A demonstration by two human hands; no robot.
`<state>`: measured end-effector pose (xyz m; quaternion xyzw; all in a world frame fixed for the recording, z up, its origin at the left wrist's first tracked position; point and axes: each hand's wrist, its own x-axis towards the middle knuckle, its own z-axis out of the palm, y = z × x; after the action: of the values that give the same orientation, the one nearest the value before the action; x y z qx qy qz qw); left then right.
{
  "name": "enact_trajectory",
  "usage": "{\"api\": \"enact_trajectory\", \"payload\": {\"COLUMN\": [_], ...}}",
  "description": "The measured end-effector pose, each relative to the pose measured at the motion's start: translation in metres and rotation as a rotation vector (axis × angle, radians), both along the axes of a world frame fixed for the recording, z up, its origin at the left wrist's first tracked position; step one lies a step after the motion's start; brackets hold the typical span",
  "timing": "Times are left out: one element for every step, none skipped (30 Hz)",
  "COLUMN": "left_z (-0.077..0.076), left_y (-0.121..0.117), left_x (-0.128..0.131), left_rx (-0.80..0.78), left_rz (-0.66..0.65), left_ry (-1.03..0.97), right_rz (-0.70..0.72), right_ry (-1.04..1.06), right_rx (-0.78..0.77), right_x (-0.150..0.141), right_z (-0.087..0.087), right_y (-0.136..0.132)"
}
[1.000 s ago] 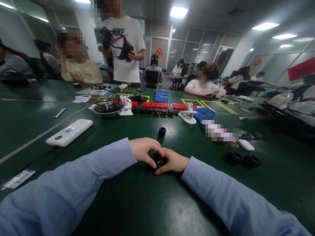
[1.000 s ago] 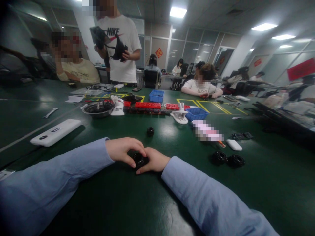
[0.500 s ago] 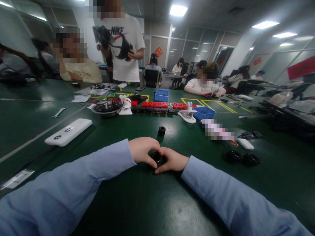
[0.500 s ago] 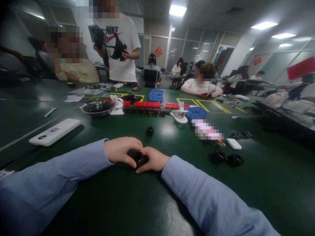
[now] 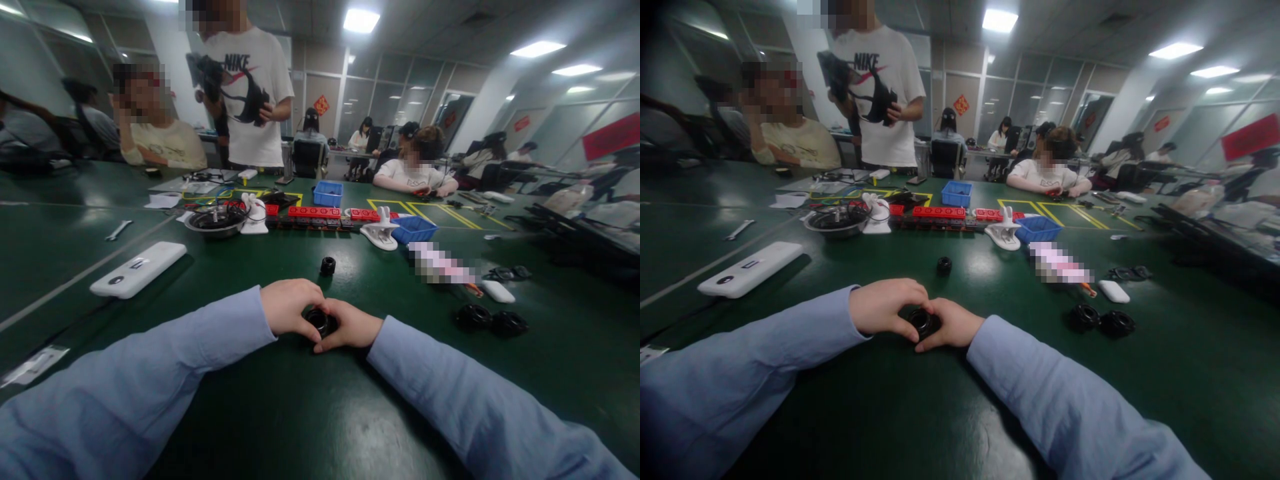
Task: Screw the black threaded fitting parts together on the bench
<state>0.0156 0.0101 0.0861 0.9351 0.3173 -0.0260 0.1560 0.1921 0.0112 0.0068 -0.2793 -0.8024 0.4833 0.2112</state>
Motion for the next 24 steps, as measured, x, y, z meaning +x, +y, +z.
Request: {"api": "enact_trajectory", "payload": {"left_z": [0.0,0.001,0.001,0.001,0.002,0.002,0.002,0.002,0.002,0.002,0.002,0.002,0.002,0.003,0.003,0.003,0.003,0.003,0.003,0.003,0.002,0.002,0.002,0.002], "left_y": [0.0,-0.001,-0.001,-0.002,-0.002,-0.003,-0.003,-0.004,-0.005,-0.005,-0.006,-0.007,-0.008,-0.009,-0.009,-0.01,-0.011,-0.011,-0.012,-0.012,-0.013,-0.013,-0.014,-0.015], "left_x": [0.0,0.0,0.001,0.001,0.001,0.002,0.002,0.003,0.003,0.003,0.003,0.003,0.003,0.003,0.003,0.003,0.003,0.003,0.003,0.004,0.004,0.005,0.006,0.006], "left_rx": [-0.003,-0.004,-0.004,-0.003,-0.001,0.003,0.008,0.013,0.017,0.022,0.027,0.031,0.037,0.04,0.044,0.05,0.055,0.063,0.072,0.082,0.092,0.1,0.108,0.117], "left_rz": [0.003,0.007,0.012,0.016,0.021,0.026,0.03,0.034,0.037,0.042,0.047,0.052,0.056,0.058,0.06,0.064,0.068,0.073,0.078,0.084,0.091,0.099,0.109,0.12], "left_ry": [0.004,0.005,0.005,0.006,0.006,0.008,0.013,0.019,0.029,0.037,0.045,0.052,0.056,0.06,0.063,0.065,0.068,0.069,0.069,0.07,0.072,0.076,0.079,0.085], "right_rz": [0.002,0.003,0.004,0.005,0.006,0.006,0.006,0.004,0.002,0.0,-0.002,-0.004,-0.005,-0.007,-0.01,-0.013,-0.016,-0.017,-0.018,-0.017,-0.015,-0.014,-0.012,-0.01], "right_ry": [-0.001,0.0,0.001,0.003,0.004,0.006,0.007,0.007,0.005,0.001,-0.003,-0.008,-0.014,-0.018,-0.02,-0.022,-0.022,-0.02,-0.015,-0.012,-0.011,-0.013,-0.017,-0.02], "right_rx": [0.001,0.002,0.003,0.004,0.004,0.004,0.002,-0.001,-0.004,-0.006,-0.01,-0.013,-0.015,-0.014,-0.012,-0.008,-0.004,-0.003,-0.004,-0.007,-0.009,-0.008,-0.002,0.009], "right_x": [0.0,0.0,0.0,0.0,-0.001,-0.001,-0.001,-0.001,-0.001,-0.001,-0.001,-0.001,-0.001,-0.001,-0.001,-0.001,-0.001,-0.001,-0.001,-0.001,0.0,0.0,0.0,0.0], "right_z": [0.0,0.0,0.0,0.0,0.0,0.0,0.0,0.0,0.0,0.0,0.001,0.001,0.001,0.001,0.001,0.0,0.0,0.0,0.0,-0.001,-0.001,-0.001,0.0,0.0], "right_y": [0.0,0.0,0.0,0.0,0.001,0.001,0.001,0.0,0.0,0.0,0.0,0.0,0.0,0.0,0.0,0.0,0.0,0.0,0.0,0.0,0.0,0.0,0.001,0.001]}}
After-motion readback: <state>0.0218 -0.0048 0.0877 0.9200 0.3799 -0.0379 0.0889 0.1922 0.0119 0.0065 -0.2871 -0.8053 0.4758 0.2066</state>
